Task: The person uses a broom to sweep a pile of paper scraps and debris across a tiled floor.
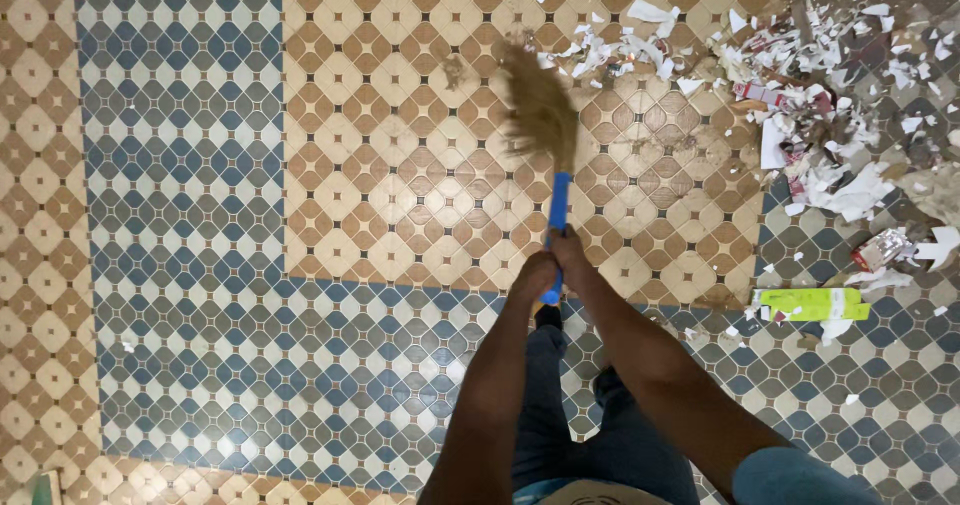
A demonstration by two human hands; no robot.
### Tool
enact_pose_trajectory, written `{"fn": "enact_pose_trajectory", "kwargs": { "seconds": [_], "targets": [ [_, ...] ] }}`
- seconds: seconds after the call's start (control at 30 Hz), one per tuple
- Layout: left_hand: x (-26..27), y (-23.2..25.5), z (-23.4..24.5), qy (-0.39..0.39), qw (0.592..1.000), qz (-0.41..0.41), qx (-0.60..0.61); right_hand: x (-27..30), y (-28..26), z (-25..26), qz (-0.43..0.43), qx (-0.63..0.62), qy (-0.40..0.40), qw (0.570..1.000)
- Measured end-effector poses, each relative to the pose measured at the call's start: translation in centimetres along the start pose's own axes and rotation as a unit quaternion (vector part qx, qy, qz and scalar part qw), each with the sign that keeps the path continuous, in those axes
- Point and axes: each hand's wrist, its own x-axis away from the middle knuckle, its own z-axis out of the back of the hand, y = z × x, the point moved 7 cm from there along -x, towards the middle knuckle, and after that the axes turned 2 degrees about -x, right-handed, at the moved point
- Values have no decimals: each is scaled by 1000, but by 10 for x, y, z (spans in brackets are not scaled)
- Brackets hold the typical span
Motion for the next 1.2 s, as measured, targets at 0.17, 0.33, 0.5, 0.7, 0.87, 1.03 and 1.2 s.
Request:
{"fn": "enact_pose_trajectory", "kwargs": {
  "seconds": [0.17, 0.33, 0.5, 0.7, 0.87, 1.03, 1.2],
  "targets": [
    [-56, 25, -35, -168, 957, 159, 173, 18, -36, 87, 79, -137, 149, 976],
    [-21, 102, -12, -120, 986, -93, -70, 99, -54, 106, 152, -252, 156, 943],
    [108, 105, 52, -156, 888, 348, 256, 181, -39, 49, 65, -202, 116, 970],
    [182, 58, 81, 84, 880, 408, 227, 175, -24, -60, 101, -50, -121, 986],
    [147, -30, 57, 191, 781, 474, 360, 82, -31, -130, 64, 73, -230, 968],
    [43, -76, 46, 161, 671, 488, 534, -27, -58, -127, 15, 249, -205, 946],
    [-90, -63, 26, 56, 736, 437, 514, -93, -99, -19, 20, 98, -57, 993]
  ]
}}
